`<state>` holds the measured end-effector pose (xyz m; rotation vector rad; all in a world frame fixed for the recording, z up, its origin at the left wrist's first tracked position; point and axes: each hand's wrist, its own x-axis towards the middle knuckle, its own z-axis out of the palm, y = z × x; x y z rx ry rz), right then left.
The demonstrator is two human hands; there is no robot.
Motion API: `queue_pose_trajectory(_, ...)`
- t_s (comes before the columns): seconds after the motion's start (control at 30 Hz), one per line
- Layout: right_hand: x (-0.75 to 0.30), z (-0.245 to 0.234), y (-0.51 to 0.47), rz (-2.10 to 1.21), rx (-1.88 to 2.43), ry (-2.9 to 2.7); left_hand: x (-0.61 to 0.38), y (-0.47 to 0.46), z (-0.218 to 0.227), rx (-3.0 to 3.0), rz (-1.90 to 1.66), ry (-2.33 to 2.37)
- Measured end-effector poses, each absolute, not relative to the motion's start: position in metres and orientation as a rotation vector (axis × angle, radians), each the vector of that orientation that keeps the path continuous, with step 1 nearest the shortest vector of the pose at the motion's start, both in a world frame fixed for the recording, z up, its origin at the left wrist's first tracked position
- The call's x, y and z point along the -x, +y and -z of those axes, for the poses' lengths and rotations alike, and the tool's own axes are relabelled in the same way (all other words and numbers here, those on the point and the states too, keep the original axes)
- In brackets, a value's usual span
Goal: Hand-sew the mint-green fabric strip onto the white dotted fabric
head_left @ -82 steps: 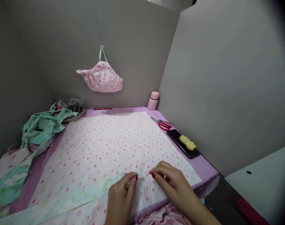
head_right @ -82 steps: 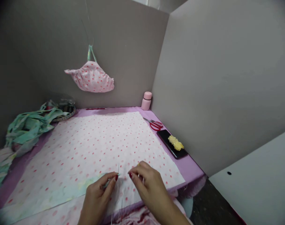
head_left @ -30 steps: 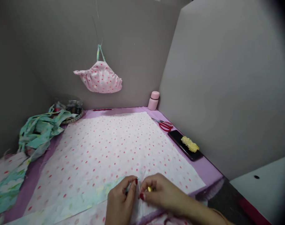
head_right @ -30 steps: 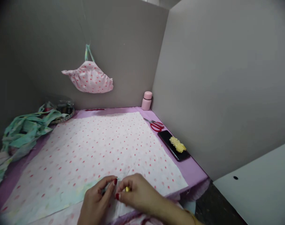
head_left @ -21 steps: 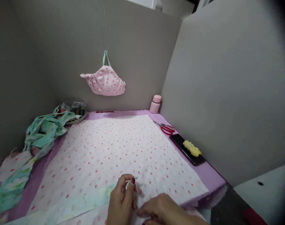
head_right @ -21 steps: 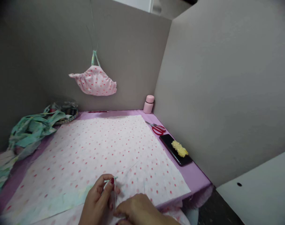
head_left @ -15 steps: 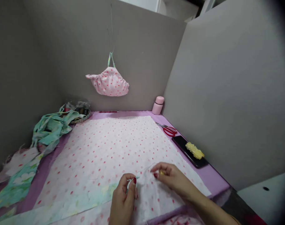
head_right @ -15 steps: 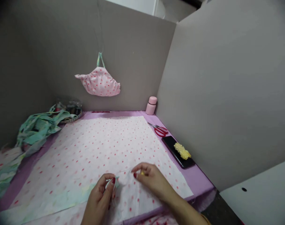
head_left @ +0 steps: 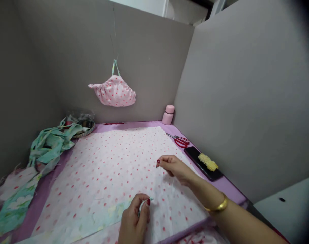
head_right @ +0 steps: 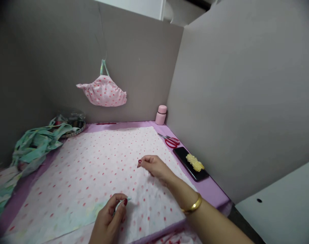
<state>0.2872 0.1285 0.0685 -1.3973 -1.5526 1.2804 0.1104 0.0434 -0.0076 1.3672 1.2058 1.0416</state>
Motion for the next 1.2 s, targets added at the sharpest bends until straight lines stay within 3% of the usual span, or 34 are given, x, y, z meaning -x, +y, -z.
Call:
queue_pose_trajectory(0.37,-0.338,-0.091,0.181,-0.535,1.568,-1.507,-0.109,0.042,-0.001,-1.425,-0.971,1.238)
queue_pose_trajectory(0.47,-0.318,-0.080,0.150,-0.635,1.552,-1.645,-0.108,0.043,-0.001,-1.441,-0.940,1.223)
queue_pose_trajectory(0.67,-0.280,-0.055,0.075,-1.227,1.494,-1.853,-0.108,0.045,-0.003,-1.473,-0.950,1.232)
queue_pose_trajectory(1.03,-0.265,-0.040,0.050,-1.413,1.474,-1.599,-0.112,0.042,-0.006,-1.454,-1.005,1.299)
queue_pose_trajectory(1.2,-0.254,-0.024,0.031,-1.227,1.449,-1.799,-0.111,0.044,-0.003,-1.304,-0.991,1.167)
